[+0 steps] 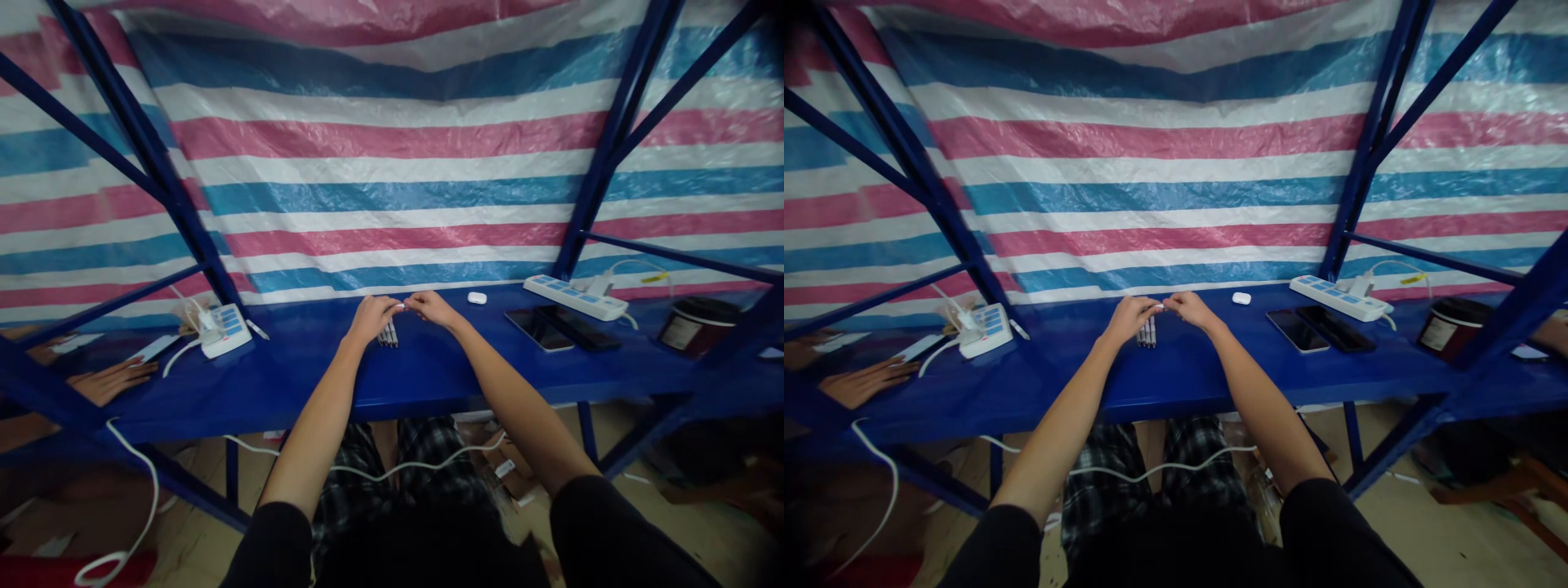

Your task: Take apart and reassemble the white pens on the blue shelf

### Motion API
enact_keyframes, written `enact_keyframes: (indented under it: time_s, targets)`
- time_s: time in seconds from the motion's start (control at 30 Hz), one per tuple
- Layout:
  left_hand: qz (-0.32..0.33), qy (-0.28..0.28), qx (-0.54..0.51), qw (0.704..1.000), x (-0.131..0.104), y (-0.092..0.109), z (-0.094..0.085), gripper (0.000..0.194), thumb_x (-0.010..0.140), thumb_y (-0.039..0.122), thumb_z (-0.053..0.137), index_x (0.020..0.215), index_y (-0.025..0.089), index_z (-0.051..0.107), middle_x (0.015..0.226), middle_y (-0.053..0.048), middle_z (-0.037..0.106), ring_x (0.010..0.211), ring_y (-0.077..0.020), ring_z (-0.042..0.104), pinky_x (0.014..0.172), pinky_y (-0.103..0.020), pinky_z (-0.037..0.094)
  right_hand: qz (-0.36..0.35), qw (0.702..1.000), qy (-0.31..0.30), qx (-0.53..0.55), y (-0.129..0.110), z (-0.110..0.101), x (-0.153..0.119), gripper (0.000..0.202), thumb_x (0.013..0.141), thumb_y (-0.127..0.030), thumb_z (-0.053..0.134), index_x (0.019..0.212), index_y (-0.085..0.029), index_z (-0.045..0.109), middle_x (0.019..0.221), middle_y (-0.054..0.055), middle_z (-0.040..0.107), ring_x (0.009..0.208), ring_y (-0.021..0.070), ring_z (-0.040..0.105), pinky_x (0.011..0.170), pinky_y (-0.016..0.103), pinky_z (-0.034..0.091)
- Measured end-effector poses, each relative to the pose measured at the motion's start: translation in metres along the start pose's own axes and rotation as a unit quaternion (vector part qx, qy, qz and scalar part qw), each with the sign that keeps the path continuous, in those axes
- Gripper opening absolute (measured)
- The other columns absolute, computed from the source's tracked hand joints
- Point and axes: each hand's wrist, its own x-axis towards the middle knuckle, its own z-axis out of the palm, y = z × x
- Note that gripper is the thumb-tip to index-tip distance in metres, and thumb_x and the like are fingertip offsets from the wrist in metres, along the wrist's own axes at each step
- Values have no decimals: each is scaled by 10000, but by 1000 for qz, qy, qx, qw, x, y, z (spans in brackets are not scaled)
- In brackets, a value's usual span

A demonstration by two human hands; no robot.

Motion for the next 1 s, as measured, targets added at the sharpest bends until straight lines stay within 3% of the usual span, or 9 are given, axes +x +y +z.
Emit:
enact_keyframes:
  time_s: [0.1,0.27,0.43,0.57,0.7,0.83,0.93,1.0]
  targets:
    - [-22,-2,-22,1000,-1,-2,0,303,1001,394,546,1054,232,797,958,-55,788,850,-204,703,773,-274,455,-57,998,15,-27,-2,-2,-1,298,832,-439,672,820,-142,700,574,-18,552,511,110,476,494,231,352]
    - [-45,22,-41,998,-3,-2,-2,261,973,388,593,1090,247,779,1023,-53,782,934,-219,700,810,-280,473,-26,997,34,62,2,0,2,325,817,-468,685,917,-165,625,716,26,668,505,109,517,414,208,350]
    - [-41,33,-50,997,-4,-1,-1,225,970,335,599,1105,249,757,1082,-51,773,1007,-227,697,858,-290,483,-26,992,47,117,5,5,6,368,709,-359,797,964,-185,599,807,32,689,587,131,582,394,191,393]
    - [-37,33,-46,998,-4,-1,1,220,971,322,597,1115,247,745,1101,-52,767,1012,-229,697,868,-303,489,7,990,42,133,5,5,4,356,773,-386,768,1018,-185,605,791,44,689,606,147,597,383,192,403]
    - [-45,31,-45,997,-4,-1,3,214,967,306,605,1128,250,735,1106,-54,765,1024,-231,696,882,-314,496,-7,990,46,136,5,4,3,370,711,-292,813,1010,-183,623,863,53,705,662,155,621,391,188,428]
    - [-35,27,-49,998,-4,-1,4,240,962,284,614,1176,260,720,1146,-55,757,1043,-227,694,909,-321,498,15,989,40,138,6,4,4,302,772,-332,766,987,-171,629,831,70,710,624,159,612,368,199,425]
    - [-29,28,-49,998,-4,-1,5,268,961,259,610,1210,274,710,1179,-54,749,1047,-224,694,917,-324,500,0,989,40,142,8,5,5,346,704,-250,809,994,-173,637,909,74,721,676,163,636,391,193,450]
    - [-32,31,-47,998,-4,-2,6,269,962,249,604,1207,277,714,1175,-53,751,1054,-226,693,922,-326,500,4,989,43,145,10,5,5,342,725,-273,803,1009,-173,639,932,80,725,679,165,646,391,194,454]
